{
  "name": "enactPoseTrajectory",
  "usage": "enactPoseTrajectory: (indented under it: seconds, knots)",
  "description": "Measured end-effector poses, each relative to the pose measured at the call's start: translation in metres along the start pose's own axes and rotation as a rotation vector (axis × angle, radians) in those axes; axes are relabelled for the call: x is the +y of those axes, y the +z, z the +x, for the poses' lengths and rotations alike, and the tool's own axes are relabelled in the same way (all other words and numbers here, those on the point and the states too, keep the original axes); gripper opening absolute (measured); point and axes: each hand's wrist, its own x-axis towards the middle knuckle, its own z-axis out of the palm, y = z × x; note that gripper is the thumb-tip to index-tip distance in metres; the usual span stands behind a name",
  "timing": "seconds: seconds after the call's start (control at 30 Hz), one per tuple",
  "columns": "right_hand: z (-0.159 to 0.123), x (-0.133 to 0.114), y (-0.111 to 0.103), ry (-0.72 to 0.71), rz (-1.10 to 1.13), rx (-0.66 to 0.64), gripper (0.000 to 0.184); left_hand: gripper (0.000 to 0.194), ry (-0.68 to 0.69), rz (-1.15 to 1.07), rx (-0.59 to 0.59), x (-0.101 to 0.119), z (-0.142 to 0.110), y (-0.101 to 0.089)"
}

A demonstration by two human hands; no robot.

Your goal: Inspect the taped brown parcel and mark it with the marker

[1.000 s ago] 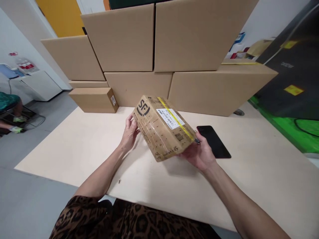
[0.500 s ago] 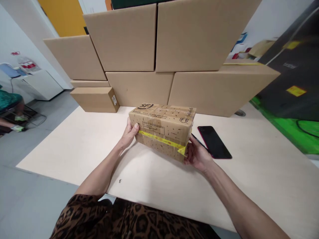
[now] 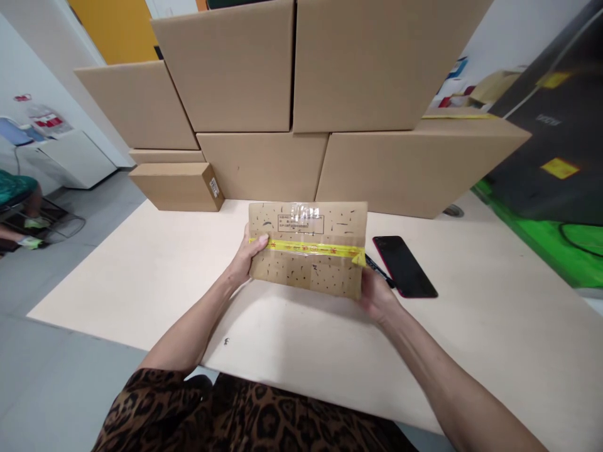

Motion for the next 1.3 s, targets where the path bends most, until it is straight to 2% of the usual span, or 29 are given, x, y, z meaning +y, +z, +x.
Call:
enactPoseTrajectory:
  seconds: [0.13, 0.3, 0.47, 0.67, 0.77, 0.87, 1.1, 1.17, 1.3]
  knots:
    - [-0.007, -0.002, 0.008, -0.168, -0.006, 0.096, 0.057, 0.099, -0.021, 0.035, 0.060, -0.002, 0.000, 0.006]
    - [-0.018, -0.003, 0.010, -0.214, -0.101, 0.048, 0.069, 0.087, 0.087, 0.045, -0.043, 0.000, 0.001, 0.007]
    - [-0.009, -0.008, 0.002, -0.176, 0.002, 0.101, 0.055, 0.091, 0.108, -0.007, -0.075, 0.010, -0.003, 0.004]
    - [0.005, -0.001, -0.013, -0.124, 0.095, 0.114, 0.033, 0.085, 0.092, -0.006, -0.309, 0.016, -0.019, 0.015]
    - [0.007, 0.005, -0.018, -0.112, 0.053, 0.071, 0.031, 0.084, 0.099, 0.016, -0.349, 0.015, -0.022, 0.018]
    - [0.006, 0.006, -0.019, -0.096, 0.022, 0.065, 0.032, 0.090, 0.127, 0.020, -0.335, 0.013, -0.021, 0.018]
    - [0.001, 0.003, -0.011, -0.127, -0.015, 0.120, 0.036, 0.088, 0.175, 0.047, -0.289, 0.016, -0.021, 0.016]
    - [0.000, 0.003, -0.010, -0.130, -0.043, 0.094, 0.039, 0.085, 0.181, 0.040, -0.231, 0.018, -0.019, 0.015]
    - [-0.006, 0.004, -0.003, -0.066, -0.145, -0.013, 0.043, 0.077, 0.223, 0.015, -0.031, 0.019, -0.009, 0.007]
